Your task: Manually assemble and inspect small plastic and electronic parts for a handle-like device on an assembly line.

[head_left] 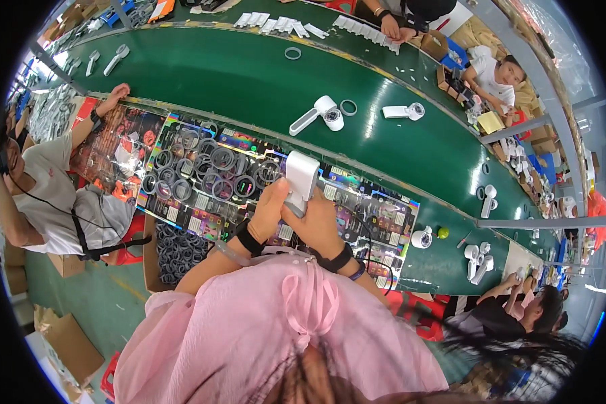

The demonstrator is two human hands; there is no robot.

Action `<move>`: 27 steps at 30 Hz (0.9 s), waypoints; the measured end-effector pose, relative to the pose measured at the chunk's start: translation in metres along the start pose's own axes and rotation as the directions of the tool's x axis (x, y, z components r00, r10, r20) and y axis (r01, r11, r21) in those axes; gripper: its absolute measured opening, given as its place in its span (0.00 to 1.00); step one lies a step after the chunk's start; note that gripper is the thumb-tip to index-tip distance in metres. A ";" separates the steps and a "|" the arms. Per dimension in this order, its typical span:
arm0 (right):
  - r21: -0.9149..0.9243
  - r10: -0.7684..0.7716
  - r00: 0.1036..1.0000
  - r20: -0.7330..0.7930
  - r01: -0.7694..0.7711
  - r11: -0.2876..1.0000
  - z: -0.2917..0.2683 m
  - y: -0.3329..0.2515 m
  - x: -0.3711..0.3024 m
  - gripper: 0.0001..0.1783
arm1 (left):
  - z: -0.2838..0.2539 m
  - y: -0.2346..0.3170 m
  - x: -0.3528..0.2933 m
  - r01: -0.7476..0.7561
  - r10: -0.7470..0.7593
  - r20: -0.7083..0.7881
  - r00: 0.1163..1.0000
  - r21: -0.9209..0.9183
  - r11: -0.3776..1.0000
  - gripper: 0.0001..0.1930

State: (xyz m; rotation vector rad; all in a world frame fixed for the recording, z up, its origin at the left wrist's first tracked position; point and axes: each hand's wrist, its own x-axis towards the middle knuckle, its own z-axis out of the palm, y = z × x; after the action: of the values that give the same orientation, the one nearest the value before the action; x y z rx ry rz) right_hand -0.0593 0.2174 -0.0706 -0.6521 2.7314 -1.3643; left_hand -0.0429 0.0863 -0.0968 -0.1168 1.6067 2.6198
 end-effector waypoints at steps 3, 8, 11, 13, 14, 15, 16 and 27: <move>-0.043 -0.050 0.999 -0.010 0.050 0.998 -0.012 -0.009 0.002 0.36 | 0.004 0.018 0.000 -0.031 0.041 0.159 0.986 -0.068 0.997 0.25; -0.095 -0.086 0.996 0.018 0.087 0.992 -0.021 -0.008 0.004 0.37 | 0.006 0.028 0.003 0.085 -0.064 0.210 0.976 -0.092 0.992 0.23; 0.002 -0.014 0.999 0.030 0.014 1.000 -0.023 -0.006 0.001 0.38 | 0.009 0.027 0.001 0.094 -0.070 0.185 0.980 -0.120 0.988 0.22; 0.054 0.013 0.999 0.040 -0.016 0.998 -0.025 -0.005 0.002 0.39 | 0.011 0.026 0.003 0.055 -0.035 0.154 0.987 -0.125 0.991 0.21; 0.158 0.053 0.996 0.069 -0.063 0.985 -0.027 -0.007 0.000 0.40 | 0.012 0.025 0.003 0.067 -0.049 0.101 0.994 -0.181 0.981 0.20; 0.260 0.090 0.991 0.101 -0.113 0.959 -0.029 -0.007 0.000 0.42 | 0.013 0.025 0.005 0.076 -0.066 0.050 0.997 -0.237 0.969 0.20; 0.260 0.088 0.991 0.100 -0.112 0.959 -0.027 -0.004 0.000 0.42 | 0.013 0.028 0.007 0.075 -0.065 0.050 0.997 -0.236 0.969 0.20; 0.672 0.206 0.960 0.188 -0.279 0.686 -0.024 0.003 0.000 0.20 | 0.007 0.035 0.015 0.265 -0.364 -0.147 0.920 -0.453 0.851 0.21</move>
State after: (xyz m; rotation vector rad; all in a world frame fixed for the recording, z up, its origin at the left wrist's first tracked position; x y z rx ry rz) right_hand -0.0654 0.2371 -0.0581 -0.2634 1.8747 -2.0147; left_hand -0.0612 0.0772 -0.0645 -0.6685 0.9183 2.7048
